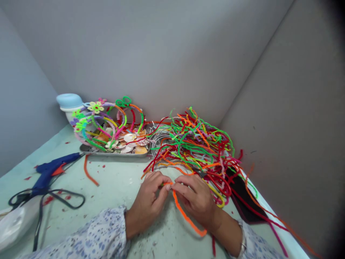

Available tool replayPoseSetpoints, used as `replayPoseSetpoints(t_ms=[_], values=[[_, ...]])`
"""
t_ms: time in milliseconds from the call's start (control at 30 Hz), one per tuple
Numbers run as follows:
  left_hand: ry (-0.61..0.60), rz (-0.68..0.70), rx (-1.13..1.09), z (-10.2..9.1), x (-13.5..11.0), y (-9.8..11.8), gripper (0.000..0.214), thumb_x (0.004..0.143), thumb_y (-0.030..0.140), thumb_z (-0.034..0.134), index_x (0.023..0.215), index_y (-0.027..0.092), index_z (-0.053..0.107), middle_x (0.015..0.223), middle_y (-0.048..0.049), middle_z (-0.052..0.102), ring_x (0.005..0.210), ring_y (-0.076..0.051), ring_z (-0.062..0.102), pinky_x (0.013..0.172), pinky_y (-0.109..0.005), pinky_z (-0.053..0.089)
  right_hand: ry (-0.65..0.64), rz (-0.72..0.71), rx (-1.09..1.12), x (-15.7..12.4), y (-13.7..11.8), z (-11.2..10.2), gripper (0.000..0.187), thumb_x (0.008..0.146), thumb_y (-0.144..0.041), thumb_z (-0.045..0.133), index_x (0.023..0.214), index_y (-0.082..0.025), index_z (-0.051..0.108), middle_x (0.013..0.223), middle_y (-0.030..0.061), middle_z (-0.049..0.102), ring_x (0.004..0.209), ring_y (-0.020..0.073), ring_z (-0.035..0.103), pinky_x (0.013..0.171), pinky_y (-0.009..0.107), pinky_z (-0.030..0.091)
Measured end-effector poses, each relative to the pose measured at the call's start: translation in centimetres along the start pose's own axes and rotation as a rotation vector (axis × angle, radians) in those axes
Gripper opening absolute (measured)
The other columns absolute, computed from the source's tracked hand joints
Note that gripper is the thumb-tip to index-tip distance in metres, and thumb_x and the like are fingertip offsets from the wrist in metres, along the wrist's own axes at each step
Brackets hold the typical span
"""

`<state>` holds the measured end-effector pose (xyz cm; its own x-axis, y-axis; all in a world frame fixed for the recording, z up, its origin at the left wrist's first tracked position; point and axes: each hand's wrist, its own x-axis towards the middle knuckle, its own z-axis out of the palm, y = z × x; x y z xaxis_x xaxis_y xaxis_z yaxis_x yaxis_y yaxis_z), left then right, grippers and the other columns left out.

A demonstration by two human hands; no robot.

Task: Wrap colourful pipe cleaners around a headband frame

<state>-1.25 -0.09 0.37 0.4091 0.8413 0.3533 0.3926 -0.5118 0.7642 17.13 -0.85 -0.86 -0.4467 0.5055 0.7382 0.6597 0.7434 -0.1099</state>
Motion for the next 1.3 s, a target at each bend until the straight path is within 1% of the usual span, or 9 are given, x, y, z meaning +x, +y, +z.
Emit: replayPoseSetpoints(t_ms=[100, 300, 467, 667, 800, 933, 1067, 1300], values=[[-0.001, 0.013, -0.001, -0.01, -0.10, -0.08, 0.018, 0.094, 0.025, 0.042, 0.088, 0.019, 0.058, 0.082, -0.0029, 0.057, 0.083, -0.019, 0.052, 0.079, -0.033, 0.037, 0.009, 0.000, 0.003, 0.01, 0.11, -0.03, 0.019, 0.087, -0.011, 0.056, 0.102, -0.022, 0.062, 0.090, 0.0056, 0.069, 0.077, 0.0166, 0.062, 0.065, 0.030, 0.044], [-0.002, 0.037, 0.014, 0.09, -0.22, -0.24, 0.016, 0.094, 0.023, 0.042, 0.090, 0.019, 0.057, 0.084, -0.0030, 0.057, 0.083, -0.019, 0.051, 0.079, -0.034, 0.036, 0.021, -0.011, 0.079, 0.02, 0.16, -0.27, 0.021, 0.087, -0.007, 0.051, 0.100, -0.021, 0.062, 0.090, 0.0062, 0.069, 0.080, 0.0169, 0.062, 0.065, 0.030, 0.043], [0.004, 0.066, 0.038, 0.15, -0.15, -0.05, 0.014, 0.093, 0.021, 0.043, 0.089, 0.019, 0.056, 0.084, -0.0030, 0.057, 0.082, -0.019, 0.050, 0.079, -0.035, 0.035, 0.031, 0.004, 0.117, 0.16, 0.17, -0.31, 0.015, 0.089, -0.010, 0.052, 0.096, -0.019, 0.062, 0.089, 0.0066, 0.070, 0.077, 0.0174, 0.062, 0.066, 0.031, 0.044], [0.015, 0.088, 0.073, 0.12, -0.25, 0.24, 0.012, 0.092, 0.019, 0.045, 0.087, 0.019, 0.056, 0.082, -0.0021, 0.056, 0.082, -0.018, 0.049, 0.081, -0.036, 0.034, 0.024, 0.048, 0.136, 0.23, 0.11, -0.17, 0.012, 0.091, -0.013, 0.051, 0.093, -0.018, 0.062, 0.086, 0.0061, 0.070, 0.075, 0.0168, 0.062, 0.066, 0.029, 0.045], [0.006, 0.100, 0.080, 0.04, -0.12, 0.27, 0.012, 0.092, 0.018, 0.044, 0.087, 0.019, 0.056, 0.082, -0.0020, 0.055, 0.081, -0.018, 0.048, 0.080, -0.036, 0.033, 0.033, 0.086, 0.166, 0.15, -0.01, -0.07, 0.008, 0.090, -0.015, 0.055, 0.092, -0.019, 0.061, 0.085, 0.0052, 0.069, 0.075, 0.0168, 0.062, 0.067, 0.029, 0.045], [0.013, 0.101, 0.079, 0.05, -0.02, 0.18, 0.013, 0.093, 0.019, 0.044, 0.087, 0.019, 0.055, 0.082, -0.0022, 0.055, 0.081, -0.019, 0.048, 0.079, -0.036, 0.034, 0.045, 0.113, 0.199, 0.11, -0.06, 0.07, 0.007, 0.088, -0.013, 0.057, 0.090, -0.019, 0.059, 0.081, 0.0039, 0.068, 0.073, 0.0162, 0.061, 0.066, 0.029, 0.045], [0.015, 0.090, 0.073, 0.16, -0.06, 0.12, 0.014, 0.093, 0.020, 0.043, 0.087, 0.019, 0.056, 0.082, -0.0022, 0.055, 0.081, -0.019, 0.049, 0.078, -0.036, 0.034, 0.053, 0.119, 0.207, 0.10, -0.02, 0.21, 0.006, 0.088, -0.016, 0.056, 0.091, -0.020, 0.059, 0.083, 0.0050, 0.067, 0.075, 0.0178, 0.061, 0.067, 0.030, 0.047], [0.025, 0.061, 0.057, 0.16, -0.20, -0.05, 0.015, 0.094, 0.022, 0.043, 0.087, 0.019, 0.056, 0.082, -0.0027, 0.056, 0.081, -0.019, 0.050, 0.079, -0.035, 0.035, 0.058, 0.140, 0.221, 0.07, 0.08, 0.37, 0.010, 0.088, -0.016, 0.054, 0.097, -0.019, 0.058, 0.085, 0.0071, 0.067, 0.080, 0.0201, 0.062, 0.070, 0.033, 0.049]])
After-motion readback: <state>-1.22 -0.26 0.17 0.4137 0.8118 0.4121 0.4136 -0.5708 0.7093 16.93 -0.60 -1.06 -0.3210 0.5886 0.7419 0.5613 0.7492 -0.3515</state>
